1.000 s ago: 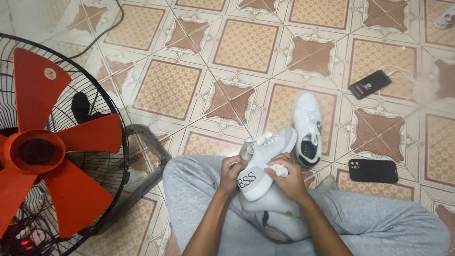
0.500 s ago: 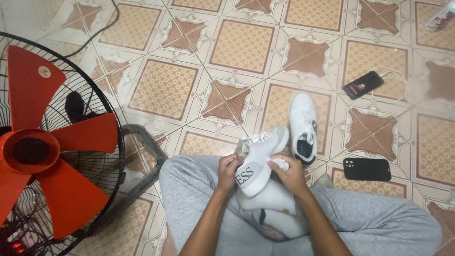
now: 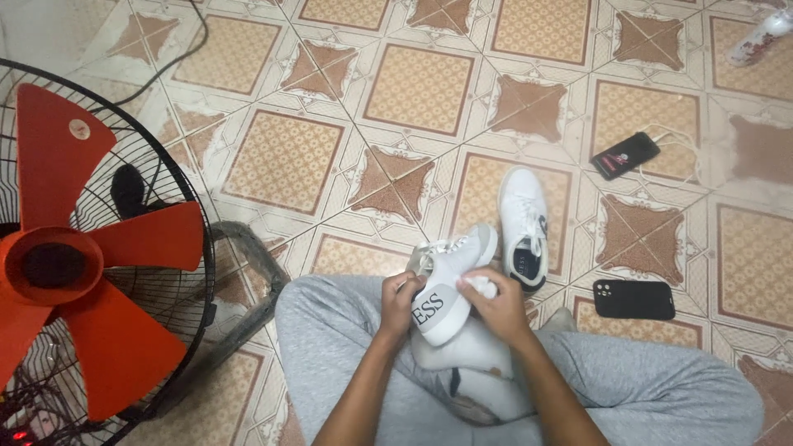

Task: Cleaning white sneakers with a cloth while sitting on the floor.

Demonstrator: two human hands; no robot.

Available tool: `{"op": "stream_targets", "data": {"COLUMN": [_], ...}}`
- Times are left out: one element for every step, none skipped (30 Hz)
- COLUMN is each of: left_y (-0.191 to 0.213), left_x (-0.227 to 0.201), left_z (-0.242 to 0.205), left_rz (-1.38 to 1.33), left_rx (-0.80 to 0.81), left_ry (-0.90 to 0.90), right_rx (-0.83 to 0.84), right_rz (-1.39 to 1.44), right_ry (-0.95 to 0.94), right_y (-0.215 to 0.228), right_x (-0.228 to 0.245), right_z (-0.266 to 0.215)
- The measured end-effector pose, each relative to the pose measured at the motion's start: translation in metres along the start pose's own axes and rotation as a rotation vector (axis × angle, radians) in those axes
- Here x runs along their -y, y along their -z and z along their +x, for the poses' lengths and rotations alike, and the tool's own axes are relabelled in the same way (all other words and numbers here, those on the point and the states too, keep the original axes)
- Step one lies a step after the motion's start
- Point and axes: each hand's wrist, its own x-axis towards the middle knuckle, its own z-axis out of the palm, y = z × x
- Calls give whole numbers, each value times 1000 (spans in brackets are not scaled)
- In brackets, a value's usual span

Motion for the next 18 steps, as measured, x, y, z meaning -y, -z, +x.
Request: {"op": "stream_targets", "data": {"left_y": [0, 0, 0, -2, -2, -3, -2, -2, -2, -5, -4, -4, -3, -3, -3, 0, 3, 5], "left_x": [-2, -4, -7, -9, -11, -14, -13, -12, -12, -14, -15, -16, -16, -15, -14, -10, -6, -2], "left_z": [-1, -3, -2, -3, -5, -6, -8, -9, -8, -7, -8, -10, -9, -8, -6, -5, -2, 0], "left_rz": [-1, 7, 14, 13, 10, 8, 8, 9, 10, 11, 16, 21, 24, 22, 18, 20, 35, 51], "left_rx": [1, -11, -22, -21, -23, -25, -25, -19, -13, -11, -9, -7, -6, -6, -6, -5, -10, -14], "left_ry": [2, 10, 14, 13, 11, 8, 9, 13, 14, 13, 8, 2, 6, -11, -31, -29, -32, -35], "right_rx": [-1, -40, -80, -81, -103, -124, -124, -60, 2, 0, 76, 152, 151, 118, 85, 84, -3, -90], "right_rz": [-1, 15, 31, 30, 8, -13, -14, 21, 56, 57, 69, 83, 85, 56, 25, 25, 17, 9], "right_ry": [-2, 15, 35, 36, 55, 75, 74, 74, 77, 78, 131, 184, 180, 189, 200, 198, 137, 76], "right_y": [0, -1, -1, 6, 11, 17, 15, 14, 12, 12, 9, 7, 6, 5, 5, 2, -1, -4], "right_x": [-15, -29, -43, -44, -46, -47, -45, -43, -41, -19, 2, 23, 20, 18, 16, -1, -16, -31], "right_z": [10, 21, 34, 40, 47, 53, 46, 39, 34, 28, 20, 11, 15, 18, 22, 30, 39, 49]}}
